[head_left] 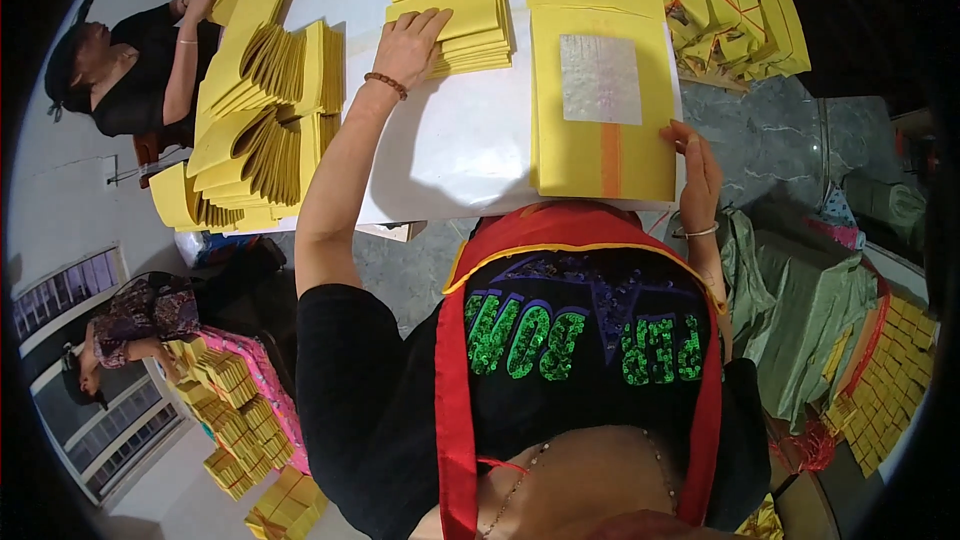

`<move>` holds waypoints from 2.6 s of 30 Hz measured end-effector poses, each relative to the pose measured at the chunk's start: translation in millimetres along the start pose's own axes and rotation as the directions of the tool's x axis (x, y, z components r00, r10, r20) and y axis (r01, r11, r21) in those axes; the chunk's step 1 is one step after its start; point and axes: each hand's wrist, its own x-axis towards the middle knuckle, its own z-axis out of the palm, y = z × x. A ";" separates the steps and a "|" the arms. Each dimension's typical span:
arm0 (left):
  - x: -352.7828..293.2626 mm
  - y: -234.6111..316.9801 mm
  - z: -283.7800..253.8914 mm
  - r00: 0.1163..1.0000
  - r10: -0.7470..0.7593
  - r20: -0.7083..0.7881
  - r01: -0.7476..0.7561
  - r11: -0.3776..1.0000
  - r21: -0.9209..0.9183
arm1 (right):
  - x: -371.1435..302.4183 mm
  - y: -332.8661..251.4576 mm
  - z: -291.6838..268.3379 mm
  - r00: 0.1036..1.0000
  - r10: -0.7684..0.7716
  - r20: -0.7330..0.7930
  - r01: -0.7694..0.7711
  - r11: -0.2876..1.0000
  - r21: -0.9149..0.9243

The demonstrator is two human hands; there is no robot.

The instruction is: Folding sheets of yellow joss paper at a workbench.

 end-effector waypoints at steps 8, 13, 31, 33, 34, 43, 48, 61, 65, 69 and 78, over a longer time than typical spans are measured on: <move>0.6 12.6 0.7 0.987 0.075 -0.141 -0.060 0.992 0.111 | 0.4 3.4 0.7 1.000 -0.029 -0.002 0.028 0.993 -0.116; 4.6 3.5 16.0 0.974 0.137 -0.181 -0.138 0.990 0.008 | 1.4 8.0 2.6 0.999 -0.030 -0.020 0.029 0.997 -0.066; 2.9 14.4 16.2 0.960 0.216 -0.178 -0.185 0.967 0.177 | -1.7 9.7 6.2 0.995 -0.093 -0.027 0.091 0.993 -0.073; 3.3 12.7 16.7 0.961 0.224 -0.163 -0.192 0.963 0.190 | -2.2 9.5 6.8 0.996 -0.086 -0.035 0.083 0.994 -0.072; 3.3 12.3 17.3 0.960 0.230 -0.161 -0.199 0.961 0.190 | -2.4 8.7 7.1 0.996 -0.079 -0.030 0.077 0.996 -0.054; 4.4 24.7 10.3 0.981 0.154 -0.115 -0.134 0.977 0.166 | -3.3 16.0 4.8 0.989 -0.146 -0.035 0.143 0.986 -0.085; 3.2 23.6 12.2 0.979 0.152 -0.138 -0.122 0.972 0.200 | -2.2 16.3 5.5 0.987 -0.157 -0.033 0.153 0.984 -0.086; 1.7 28.1 12.3 0.968 0.185 -0.172 -0.134 0.953 0.272 | -2.7 16.8 5.8 0.984 -0.178 -0.033 0.174 0.980 -0.100; 3.9 27.7 10.3 0.982 0.162 -0.096 -0.131 0.953 0.272 | -3.4 18.5 5.1 0.985 -0.172 -0.032 0.169 0.981 -0.098; 4.4 21.1 15.9 0.949 0.243 -0.202 -0.187 0.946 0.263 | -4.5 19.5 4.5 0.984 -0.174 -0.024 0.172 0.983 -0.068; 1.6 31.5 17.9 0.971 0.169 -0.171 -0.127 0.964 0.234 | -6.4 15.3 5.9 0.978 -0.207 -0.009 0.204 0.972 -0.115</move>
